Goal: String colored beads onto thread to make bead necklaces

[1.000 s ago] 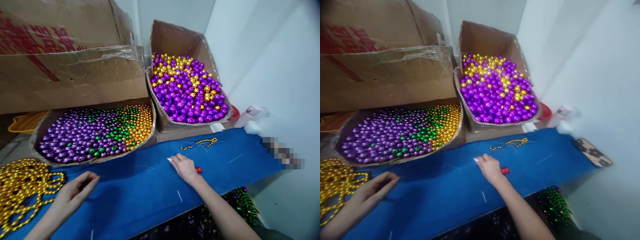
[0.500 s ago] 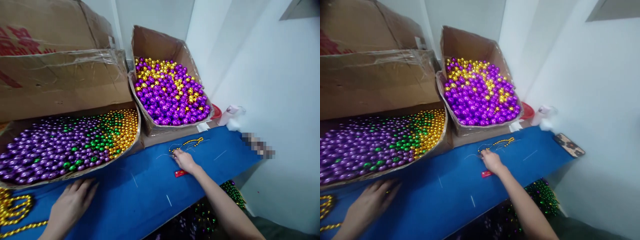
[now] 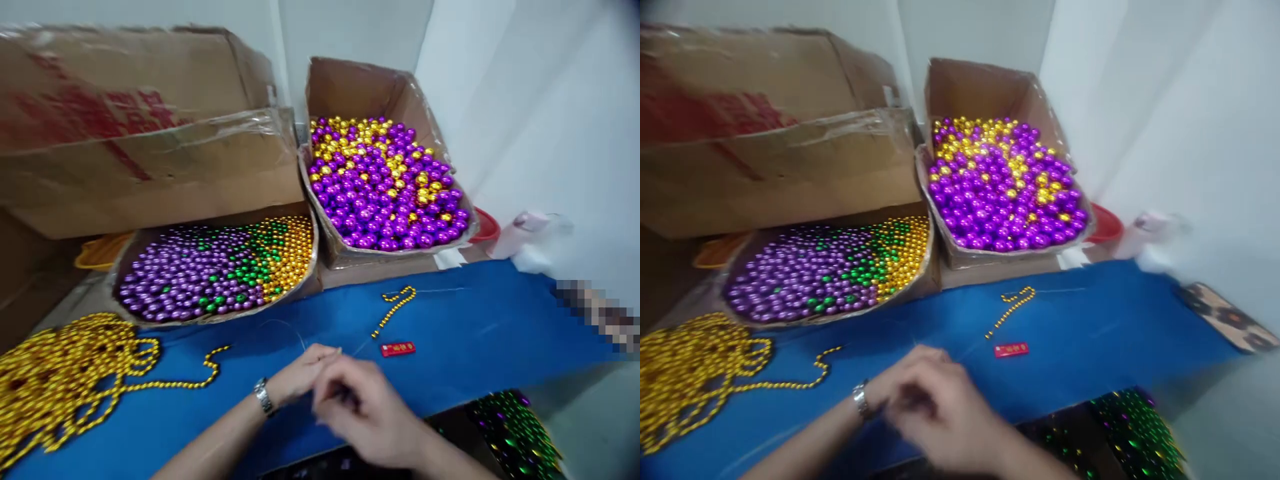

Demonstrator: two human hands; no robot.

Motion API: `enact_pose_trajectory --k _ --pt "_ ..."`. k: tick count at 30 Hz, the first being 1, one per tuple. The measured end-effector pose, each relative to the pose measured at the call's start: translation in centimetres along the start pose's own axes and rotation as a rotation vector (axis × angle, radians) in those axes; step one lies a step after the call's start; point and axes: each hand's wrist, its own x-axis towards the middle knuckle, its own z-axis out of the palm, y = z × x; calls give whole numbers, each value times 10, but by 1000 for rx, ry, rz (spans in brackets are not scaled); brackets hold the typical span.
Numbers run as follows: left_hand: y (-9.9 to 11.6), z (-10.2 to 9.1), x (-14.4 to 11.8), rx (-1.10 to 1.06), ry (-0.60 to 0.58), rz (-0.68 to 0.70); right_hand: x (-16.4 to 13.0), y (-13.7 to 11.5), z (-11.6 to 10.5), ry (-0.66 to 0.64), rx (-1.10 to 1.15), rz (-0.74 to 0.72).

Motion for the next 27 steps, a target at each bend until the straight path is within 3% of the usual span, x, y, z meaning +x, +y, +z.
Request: enact_pose_trajectory --k 5,8,13,16,21,27 --pt "-5 -14 -21 0 67 -91 -10 21 -49 470 318 188" --pt "2 -21 -31 118 131 -61 -12 55 -62 570 313 262" --pt "-2 -22 -36 186 275 -94 -22 96 -69 561 -264 321" --pt "-8 -21 -31 146 303 -130 -28 93 -66 498 -443 296" --pt "-8 -18 -26 277 340 -79 -32 75 -41 150 -782 212" --pt "-4 -14 -24 368 352 -57 -26 83 -17 89 -912 229"
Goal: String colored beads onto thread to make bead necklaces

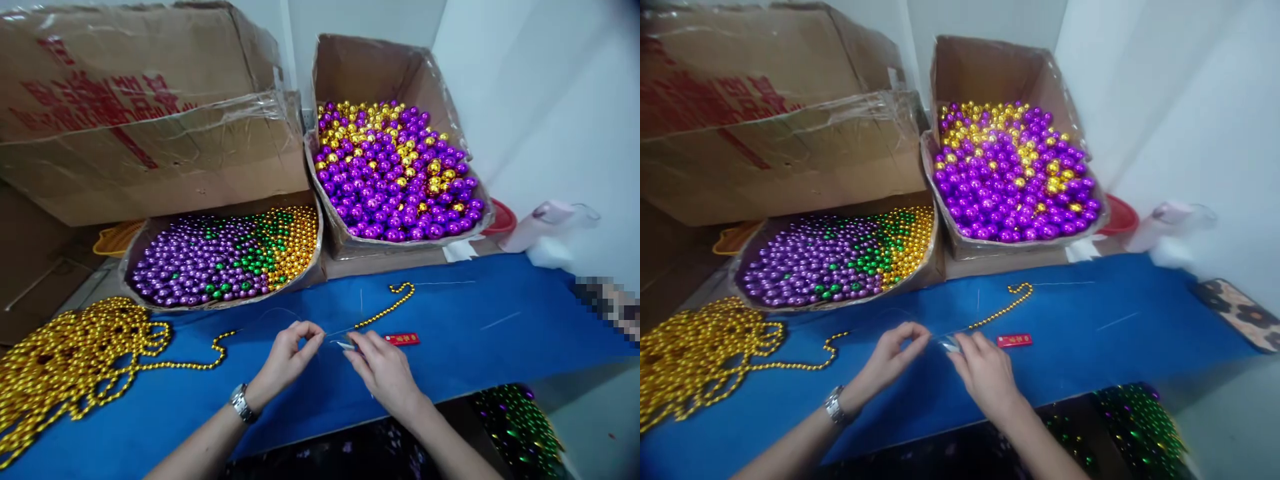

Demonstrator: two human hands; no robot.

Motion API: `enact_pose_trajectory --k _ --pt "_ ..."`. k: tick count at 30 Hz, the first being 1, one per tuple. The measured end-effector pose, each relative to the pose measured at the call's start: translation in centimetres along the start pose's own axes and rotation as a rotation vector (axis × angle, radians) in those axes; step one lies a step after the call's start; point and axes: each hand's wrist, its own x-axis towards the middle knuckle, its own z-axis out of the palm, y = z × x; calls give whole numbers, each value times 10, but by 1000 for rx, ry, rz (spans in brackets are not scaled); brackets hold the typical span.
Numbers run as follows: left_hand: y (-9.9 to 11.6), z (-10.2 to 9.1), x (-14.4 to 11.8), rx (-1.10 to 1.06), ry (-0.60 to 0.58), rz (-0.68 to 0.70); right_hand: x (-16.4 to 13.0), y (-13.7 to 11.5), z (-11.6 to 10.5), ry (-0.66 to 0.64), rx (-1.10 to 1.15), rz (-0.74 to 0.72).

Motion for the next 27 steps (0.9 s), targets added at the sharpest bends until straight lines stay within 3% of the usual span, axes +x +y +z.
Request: enact_pose_trajectory --k 7,14,22,24,27 --pt "7 1 -2 6 -34 34 12 -6 12 -7 -24 9" --pt "1 1 -3 -33 2 5 10 26 -1 -67 31 20" --pt "6 5 2 -183 16 -66 8 27 22 -198 37 6" --pt "5 5 6 -250 40 -94 1 35 11 -201 87 20" --pt "1 7 14 -383 45 -121 -23 63 -30 -183 165 77"
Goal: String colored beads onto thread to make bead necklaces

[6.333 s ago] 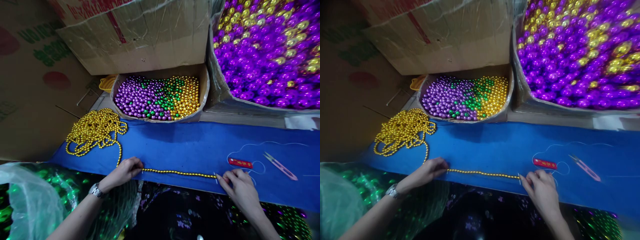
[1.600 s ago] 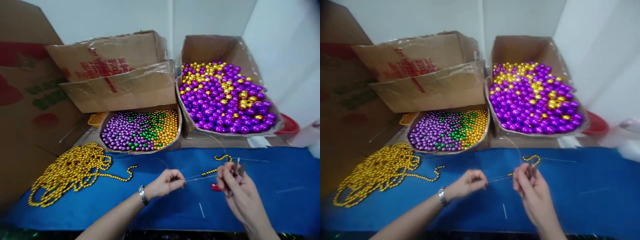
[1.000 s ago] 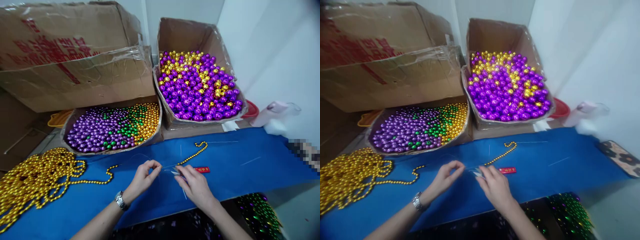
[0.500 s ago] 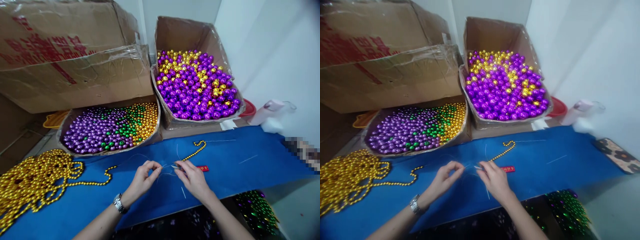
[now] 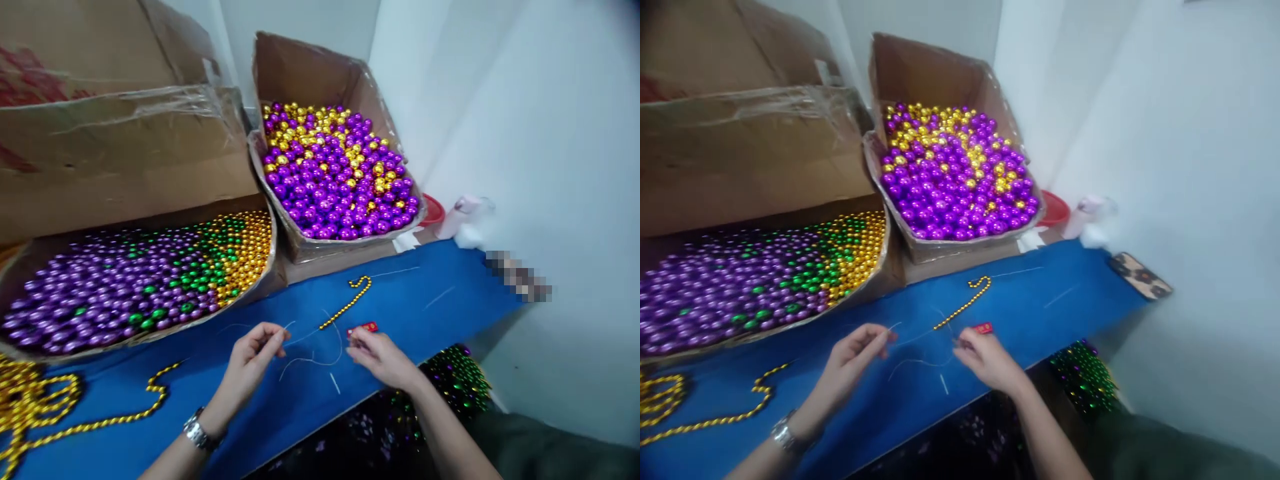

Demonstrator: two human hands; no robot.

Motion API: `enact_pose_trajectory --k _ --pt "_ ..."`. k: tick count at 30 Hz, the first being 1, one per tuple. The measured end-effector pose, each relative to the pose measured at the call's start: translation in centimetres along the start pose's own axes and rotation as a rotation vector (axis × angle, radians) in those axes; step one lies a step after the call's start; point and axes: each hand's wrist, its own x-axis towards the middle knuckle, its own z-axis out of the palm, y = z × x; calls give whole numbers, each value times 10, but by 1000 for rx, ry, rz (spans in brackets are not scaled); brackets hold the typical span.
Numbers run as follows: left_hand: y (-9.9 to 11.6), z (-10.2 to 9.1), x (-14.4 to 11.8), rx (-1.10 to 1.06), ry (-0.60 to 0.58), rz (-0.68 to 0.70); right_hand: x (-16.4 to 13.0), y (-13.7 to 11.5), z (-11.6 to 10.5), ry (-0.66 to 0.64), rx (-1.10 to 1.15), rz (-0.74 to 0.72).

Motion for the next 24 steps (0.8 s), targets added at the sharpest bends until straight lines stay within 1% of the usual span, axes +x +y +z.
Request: enact_pose_trajectory --k 3,4,5,6,7,8,12,14,16,17,18,20,22,24 --pt "-5 3 8 -167 -51 -17 -40 23 -44 19 49 66" --pt "-7 4 11 -211 -61 -21 -50 27 -53 26 58 85" --pt "-8 5 13 -243 -64 -25 -56 28 -58 35 66 99" --pt "-9 7 14 -262 -61 -30 -57 27 -57 41 72 103" --pt "-10 9 16 -273 -55 -38 -53 23 -52 41 78 99" --pt "-11 10 17 -277 -47 -45 -46 18 -42 36 80 87" --pt "-10 16 17 -287 -18 -49 1 -6 18 -22 45 54" --pt "-10 17 16 -285 -14 -47 18 -15 42 -39 14 64" --pt "-11 16 15 -281 -9 -49 26 -18 53 -61 -3 70" --pt "-12 15 15 -282 -5 -51 25 -18 52 -73 -3 68" --pt "-12 13 15 -285 -1 -53 22 -16 48 -83 2 66" --pt "-13 9 16 -288 1 -62 5 -7 30 -97 20 71" --pt "-14 6 18 -287 -4 -68 -24 10 4 -94 31 114" --pt "-14 4 21 -297 -13 -67 -63 31 -24 -60 12 210"
